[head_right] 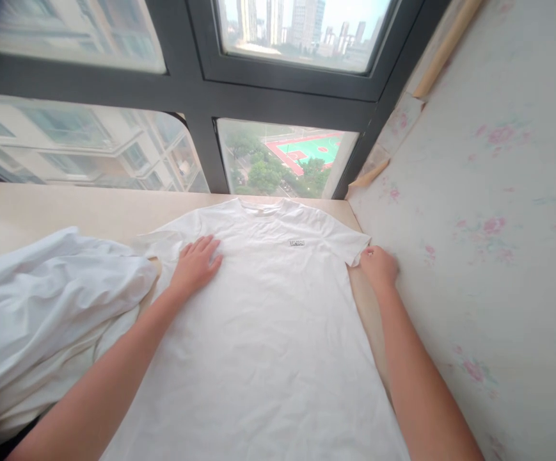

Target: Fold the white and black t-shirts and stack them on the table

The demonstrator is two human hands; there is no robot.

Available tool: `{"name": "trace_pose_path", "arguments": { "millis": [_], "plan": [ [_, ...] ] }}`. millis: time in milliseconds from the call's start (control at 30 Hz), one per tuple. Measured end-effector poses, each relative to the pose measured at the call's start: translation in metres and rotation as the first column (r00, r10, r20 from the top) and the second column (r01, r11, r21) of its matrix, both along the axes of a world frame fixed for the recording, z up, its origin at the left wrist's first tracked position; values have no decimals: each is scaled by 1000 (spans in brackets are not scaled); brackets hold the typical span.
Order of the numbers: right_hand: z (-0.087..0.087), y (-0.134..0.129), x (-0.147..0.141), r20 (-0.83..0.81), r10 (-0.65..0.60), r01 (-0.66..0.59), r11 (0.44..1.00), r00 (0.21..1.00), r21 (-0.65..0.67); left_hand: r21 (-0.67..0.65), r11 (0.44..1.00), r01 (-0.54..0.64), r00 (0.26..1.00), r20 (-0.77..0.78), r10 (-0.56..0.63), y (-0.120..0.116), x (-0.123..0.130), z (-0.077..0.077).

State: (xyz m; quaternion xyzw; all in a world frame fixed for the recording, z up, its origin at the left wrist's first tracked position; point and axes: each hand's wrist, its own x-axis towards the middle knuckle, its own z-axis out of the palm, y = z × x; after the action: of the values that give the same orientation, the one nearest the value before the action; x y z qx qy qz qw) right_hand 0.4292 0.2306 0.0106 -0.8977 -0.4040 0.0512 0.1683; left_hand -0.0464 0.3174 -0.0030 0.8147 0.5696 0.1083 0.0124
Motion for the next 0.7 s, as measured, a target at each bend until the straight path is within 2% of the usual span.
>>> {"name": "trace_pose_path", "arguments": {
  "millis": [167, 367, 500, 700],
  "plan": [
    [-9, -9, -4, -351, 48, 16, 984, 935, 178, 21, 1000, 2, 1000, 3, -2, 1, 0, -1],
    [-18, -8, -13, -415, -6, 138, 947, 910, 290, 28, 1000, 3, 1000, 4, -3, 1, 0, 0],
    [-14, -7, -21, -540, 41, 146, 943, 840, 298, 37, 999, 4, 1000, 2, -4, 2, 0, 0],
    [-5, -7, -29, -604, 70, 202, 906, 794, 371, 42, 999, 7, 1000, -2, -7, 2, -1, -1]
  ]
}}
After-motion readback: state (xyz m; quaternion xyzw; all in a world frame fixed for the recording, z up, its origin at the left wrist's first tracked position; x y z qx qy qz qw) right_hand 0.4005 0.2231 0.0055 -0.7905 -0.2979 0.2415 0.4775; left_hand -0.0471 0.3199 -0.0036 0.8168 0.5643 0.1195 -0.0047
